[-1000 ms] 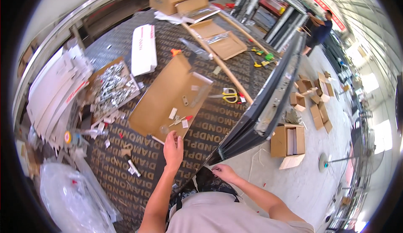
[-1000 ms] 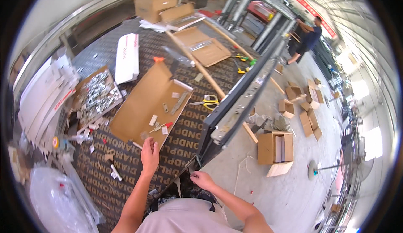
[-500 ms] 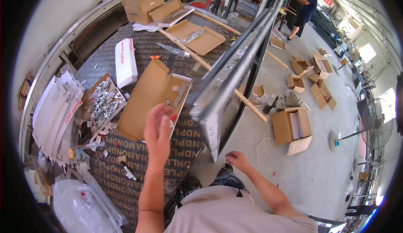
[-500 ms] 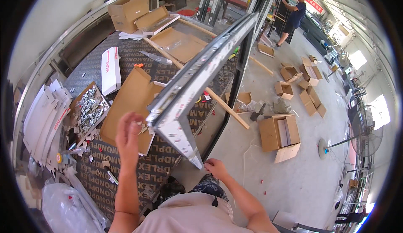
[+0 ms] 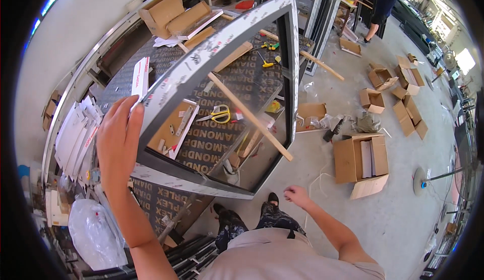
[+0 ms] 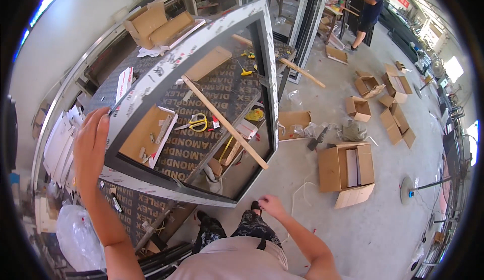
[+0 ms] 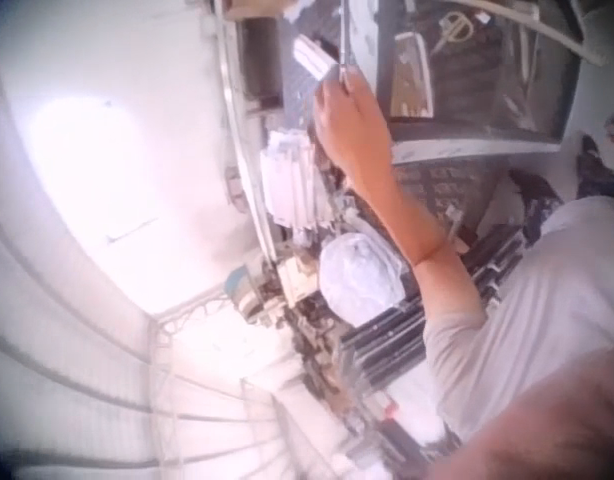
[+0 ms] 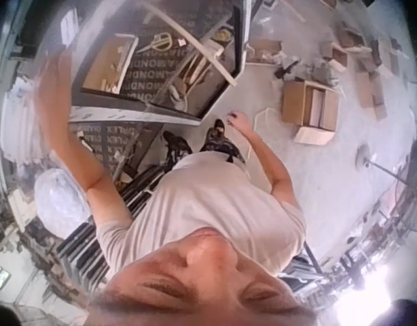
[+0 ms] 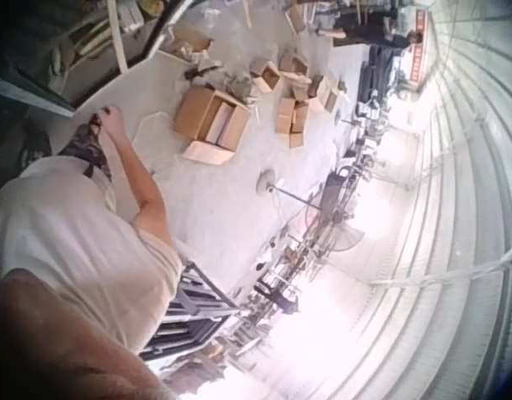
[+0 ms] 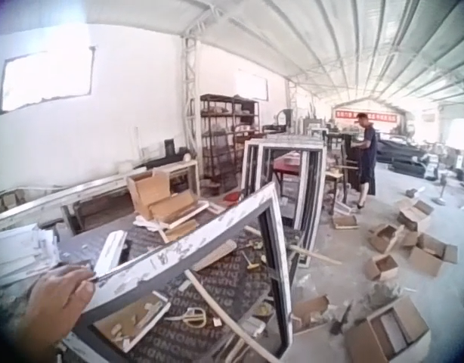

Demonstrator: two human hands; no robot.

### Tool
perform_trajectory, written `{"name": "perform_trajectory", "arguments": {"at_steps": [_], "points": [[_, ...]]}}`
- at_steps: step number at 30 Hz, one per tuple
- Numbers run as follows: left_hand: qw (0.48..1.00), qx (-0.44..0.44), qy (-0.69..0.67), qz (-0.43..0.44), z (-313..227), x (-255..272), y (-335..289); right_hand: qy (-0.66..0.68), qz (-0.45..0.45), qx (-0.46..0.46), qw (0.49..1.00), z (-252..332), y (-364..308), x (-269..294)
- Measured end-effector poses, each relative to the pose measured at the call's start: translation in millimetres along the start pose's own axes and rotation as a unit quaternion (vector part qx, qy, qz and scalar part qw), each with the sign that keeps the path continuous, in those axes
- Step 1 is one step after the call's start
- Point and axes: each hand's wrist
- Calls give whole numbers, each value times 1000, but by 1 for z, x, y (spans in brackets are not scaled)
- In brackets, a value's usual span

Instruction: Marking measurements on aluminum window frames with a marker and attaching corner brackets using a small hammer and screwdriver.

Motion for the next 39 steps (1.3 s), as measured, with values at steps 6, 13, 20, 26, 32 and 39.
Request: {"name": "perform_trajectory", "arguments": {"at_steps": [6,13,20,26,32,39], "points": [[968,142,206,26,-18,-38,22,56,-30,-20,998,5,-9,62],[971,105,207,-66,-31,-32,-19,-16,-8,75,997,51,-23,35],[964,58,236,-107,-90,-2,-72,-113,45,301,946,169,-64,-34],[967,22,153,-205,-137,-13,-101,-177,-23,542,821,204,-96,-132],[976,-57,121,-171,-187,-21,-116,102,14,384,918,173,-140,-137],[931,-149,-106,-316,-148,46,-253,-193,-144,466,852,151,-151,-81]]}}
Point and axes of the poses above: each hand's wrist, its own y-axis towards the middle knuckle, its own x-axis out of the back of the hand, z = x × y, and after that the axes turned 1 degree about -x, right-handed
